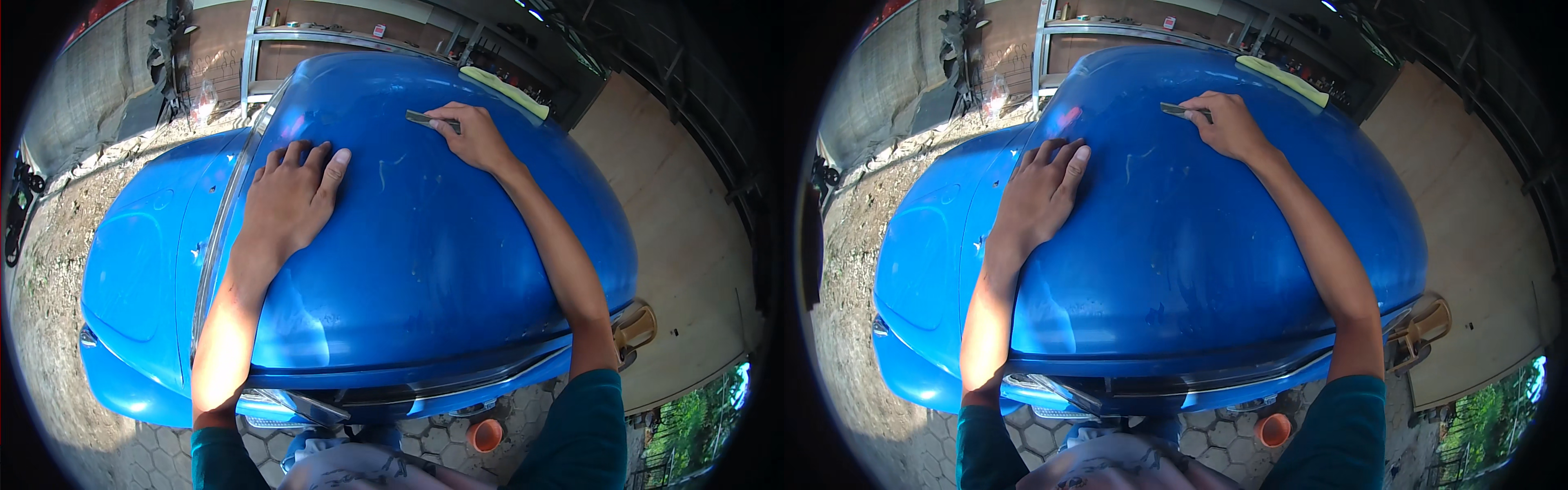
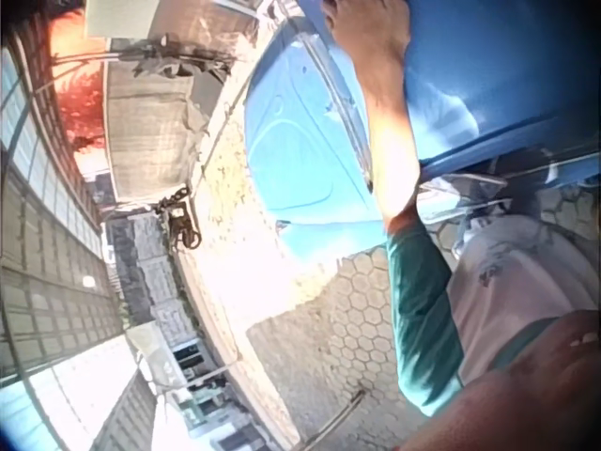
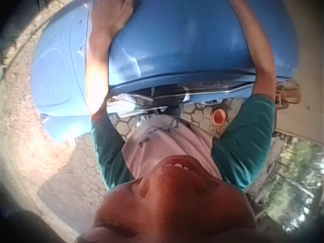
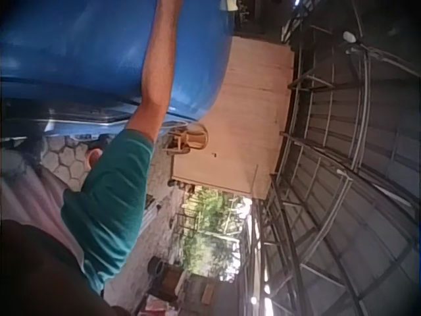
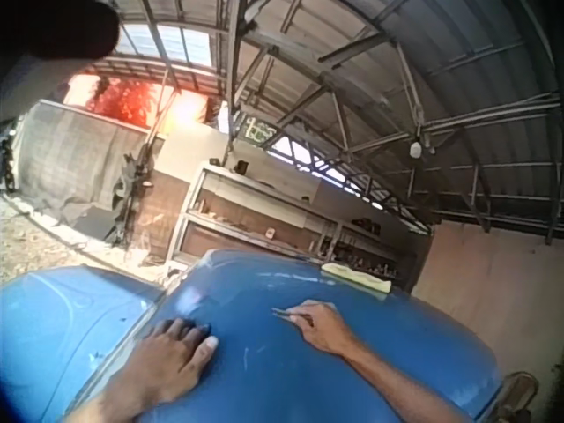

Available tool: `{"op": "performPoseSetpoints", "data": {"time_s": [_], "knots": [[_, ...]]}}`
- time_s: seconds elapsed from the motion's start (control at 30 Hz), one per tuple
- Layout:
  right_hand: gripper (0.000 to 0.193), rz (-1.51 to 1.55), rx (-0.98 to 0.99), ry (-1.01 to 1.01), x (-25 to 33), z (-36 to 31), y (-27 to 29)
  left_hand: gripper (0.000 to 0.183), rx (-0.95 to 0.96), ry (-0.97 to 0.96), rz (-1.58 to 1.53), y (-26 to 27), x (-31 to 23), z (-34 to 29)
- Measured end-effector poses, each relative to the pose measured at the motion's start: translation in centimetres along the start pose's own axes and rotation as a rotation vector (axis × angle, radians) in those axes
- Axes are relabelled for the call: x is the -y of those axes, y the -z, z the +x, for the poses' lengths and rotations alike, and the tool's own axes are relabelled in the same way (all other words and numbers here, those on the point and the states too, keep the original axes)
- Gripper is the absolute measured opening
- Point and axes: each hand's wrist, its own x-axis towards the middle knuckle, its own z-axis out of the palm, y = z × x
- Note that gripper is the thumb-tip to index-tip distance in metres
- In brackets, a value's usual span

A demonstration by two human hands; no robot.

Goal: The person sands the roof and upper body of a car using sandpaper, periodically dipping the sandpaper into a bucket of water.

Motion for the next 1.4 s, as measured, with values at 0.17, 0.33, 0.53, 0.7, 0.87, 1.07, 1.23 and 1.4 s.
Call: {"op": "performPoseSetpoints", "data": {"time_s": [0.17,0.33,0.53,0.7,0.87,1.07,1.23,1.4], "knots": [[0.023,0.059,-0.009,0.155,3.8,-2.3,-1.3,0.062,0.057,-0.034,-0.057,-0.8,0.6,0.7],[0.023,0.152,-0.007,0.235,5.6,-3.7,-1.6,0.062,0.194,-0.161,-0.085,-1.2,0.4,0.9],[0.025,0.2,-0.022,0.345,7.1,-5.6,-1.9,0.056,0.256,-0.324,-0.095,-0.7,1.1,0.0],[0.025,0.272,0.002,0.389,9.6,-10.0,-1.8,0.056,0.224,-0.425,-0.068,-0.2,1.8,-2.3],[0.026,0.22,-0.043,0.444,12.8,-16.2,-1.9,0.06,0.217,-0.409,-0.161,0.1,2.1,-2.8],[0.029,0.034,-0.201,0.179,4.8,-12.6,2.0,0.064,0.153,-0.447,-0.143,-0.1,1.4,-2.8],[0.031,0.186,-0.188,0.158,11.4,-16.5,-1.5,0.06,0.153,-0.422,-0.111,-0.3,2.4,-2.9],[0.033,-0.018,-0.29,0.038,8.5,-18.6,1.6,0.058,0.135,-0.442,-0.101,0.4,2.4,-3.4]]}}
